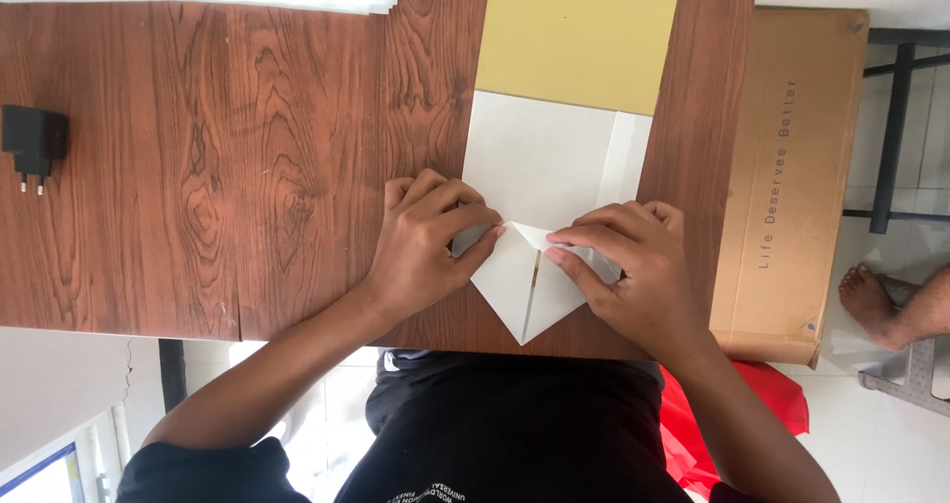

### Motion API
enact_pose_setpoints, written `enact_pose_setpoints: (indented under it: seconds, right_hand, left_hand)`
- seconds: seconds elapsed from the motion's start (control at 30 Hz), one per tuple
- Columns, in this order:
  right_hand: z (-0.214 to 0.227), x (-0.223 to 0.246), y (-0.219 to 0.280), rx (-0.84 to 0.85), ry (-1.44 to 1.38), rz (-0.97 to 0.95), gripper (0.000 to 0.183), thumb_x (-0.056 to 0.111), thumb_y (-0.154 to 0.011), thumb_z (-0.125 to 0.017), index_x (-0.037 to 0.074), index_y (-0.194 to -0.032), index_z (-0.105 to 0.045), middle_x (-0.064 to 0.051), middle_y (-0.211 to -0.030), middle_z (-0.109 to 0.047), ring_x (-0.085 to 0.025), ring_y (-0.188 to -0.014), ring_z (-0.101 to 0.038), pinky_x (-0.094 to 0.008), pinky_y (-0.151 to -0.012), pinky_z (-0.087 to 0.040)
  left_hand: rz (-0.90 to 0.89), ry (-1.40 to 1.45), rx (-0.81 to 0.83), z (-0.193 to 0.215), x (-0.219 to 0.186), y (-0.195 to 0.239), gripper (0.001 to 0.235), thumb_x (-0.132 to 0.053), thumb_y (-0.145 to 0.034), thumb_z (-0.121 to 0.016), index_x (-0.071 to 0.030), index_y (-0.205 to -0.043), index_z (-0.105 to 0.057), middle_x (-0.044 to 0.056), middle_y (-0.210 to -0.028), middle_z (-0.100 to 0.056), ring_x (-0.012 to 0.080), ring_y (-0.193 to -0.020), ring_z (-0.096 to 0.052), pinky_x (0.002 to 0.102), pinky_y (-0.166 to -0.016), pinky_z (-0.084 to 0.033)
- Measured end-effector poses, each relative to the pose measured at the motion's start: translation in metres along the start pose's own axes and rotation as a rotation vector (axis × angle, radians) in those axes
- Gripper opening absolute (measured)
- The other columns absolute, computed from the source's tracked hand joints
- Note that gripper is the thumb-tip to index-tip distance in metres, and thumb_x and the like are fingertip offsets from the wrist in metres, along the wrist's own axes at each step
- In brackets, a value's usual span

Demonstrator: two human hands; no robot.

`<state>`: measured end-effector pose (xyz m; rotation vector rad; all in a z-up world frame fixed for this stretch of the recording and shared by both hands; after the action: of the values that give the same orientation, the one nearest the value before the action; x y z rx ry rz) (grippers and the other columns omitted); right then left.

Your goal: Folding paper sheets and applying glue to assemble paper bags on a wooden table.

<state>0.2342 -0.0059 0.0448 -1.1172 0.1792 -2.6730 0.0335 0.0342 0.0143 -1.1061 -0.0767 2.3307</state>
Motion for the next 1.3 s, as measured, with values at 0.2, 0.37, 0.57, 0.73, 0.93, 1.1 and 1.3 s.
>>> enact_pose_setpoints:
  seconds: [0.2, 0.37, 0.57, 0.73, 0.93, 1.1, 1.3]
  right_hand:
    - [0.007, 0.014, -0.008, -0.018, 0.147, 0.136, 0.006, 0.014, -0.089, -0.081, 0.020, -0.093, -0.080, 0.003, -0.080, -0.071, -0.021, -0.077, -0.066, -0.045, -0.091, -0.038]
    - [0.005, 0.018, -0.010, -0.039, 0.280, 0.207, 0.011, 0.012, -0.091, -0.079, 0.024, -0.093, -0.079, 0.007, -0.081, -0.069, -0.017, -0.076, -0.064, -0.042, -0.086, -0.040]
    - [0.008, 0.032, -0.019, -0.037, 0.318, 0.199, 0.012, 0.008, -0.087, -0.081, 0.020, -0.090, -0.080, 0.004, -0.077, -0.071, -0.020, -0.068, -0.066, -0.040, -0.078, -0.045]
    - [0.004, 0.031, -0.011, -0.105, 0.368, 0.225, 0.012, 0.010, -0.089, -0.081, 0.022, -0.091, -0.079, 0.006, -0.076, -0.069, -0.017, -0.066, -0.065, -0.040, -0.081, -0.042]
    - [-0.003, 0.036, 0.003, -0.175, 0.467, 0.251, 0.013, 0.012, -0.087, -0.080, 0.024, -0.089, -0.078, 0.009, -0.079, -0.068, -0.014, -0.069, -0.063, -0.041, -0.082, -0.040]
    - [-0.001, 0.032, -0.007, -0.160, 0.414, 0.153, 0.012, 0.012, -0.091, -0.077, 0.024, -0.091, -0.075, 0.009, -0.078, -0.065, -0.016, -0.067, -0.063, -0.036, -0.077, -0.039]
    - [-0.010, 0.008, -0.033, -0.039, 0.343, 0.017, 0.009, 0.004, -0.091, -0.075, 0.013, -0.093, -0.072, -0.002, -0.080, -0.064, -0.026, -0.072, -0.065, -0.045, -0.079, -0.038]
  left_hand:
    - [0.005, 0.007, -0.012, 0.001, 0.000, 0.000, 0.005, -0.007, -0.083, -0.080, -0.009, -0.088, -0.079, 0.004, -0.078, -0.070, 0.0231, -0.081, -0.061, 0.042, -0.085, -0.034]
    - [0.001, 0.001, -0.024, 0.001, -0.001, 0.001, 0.006, -0.007, -0.083, -0.080, -0.010, -0.087, -0.079, 0.003, -0.077, -0.071, 0.0225, -0.081, -0.061, 0.042, -0.086, -0.034]
    - [-0.092, -0.105, -0.119, -0.002, -0.002, 0.006, 0.004, -0.008, -0.085, -0.080, -0.011, -0.086, -0.077, 0.003, -0.077, -0.071, 0.0228, -0.079, -0.062, 0.042, -0.083, -0.036]
    - [-0.328, -0.402, -0.158, -0.015, -0.013, 0.032, 0.004, -0.010, -0.090, -0.077, -0.014, -0.091, -0.077, 0.003, -0.082, -0.073, 0.0210, -0.082, -0.063, 0.040, -0.083, -0.038]
    - [-0.302, -0.532, -0.161, -0.016, -0.030, 0.044, 0.024, -0.031, -0.095, -0.067, -0.015, -0.110, -0.077, 0.005, -0.104, -0.073, 0.0273, -0.093, -0.064, 0.042, -0.076, -0.043]
    - [-0.247, -0.563, -0.092, -0.023, -0.030, 0.044, 0.031, -0.035, -0.097, -0.064, -0.014, -0.116, -0.077, 0.006, -0.107, -0.072, 0.0275, -0.099, -0.064, 0.043, -0.079, -0.042]
    - [-0.359, -0.630, -0.073, -0.039, -0.030, 0.051, 0.035, -0.029, -0.104, -0.053, -0.004, -0.115, -0.074, 0.012, -0.125, -0.067, 0.0306, -0.107, -0.063, 0.044, -0.079, -0.044]
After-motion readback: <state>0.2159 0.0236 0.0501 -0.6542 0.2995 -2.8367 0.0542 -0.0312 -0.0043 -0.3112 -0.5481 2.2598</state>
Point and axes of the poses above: each hand's wrist, its own y-axis away from the middle knuckle, its own z-axis out of the back of the hand, x = y × z, the point moved 5 cm from there along -y, towards the middle knuckle
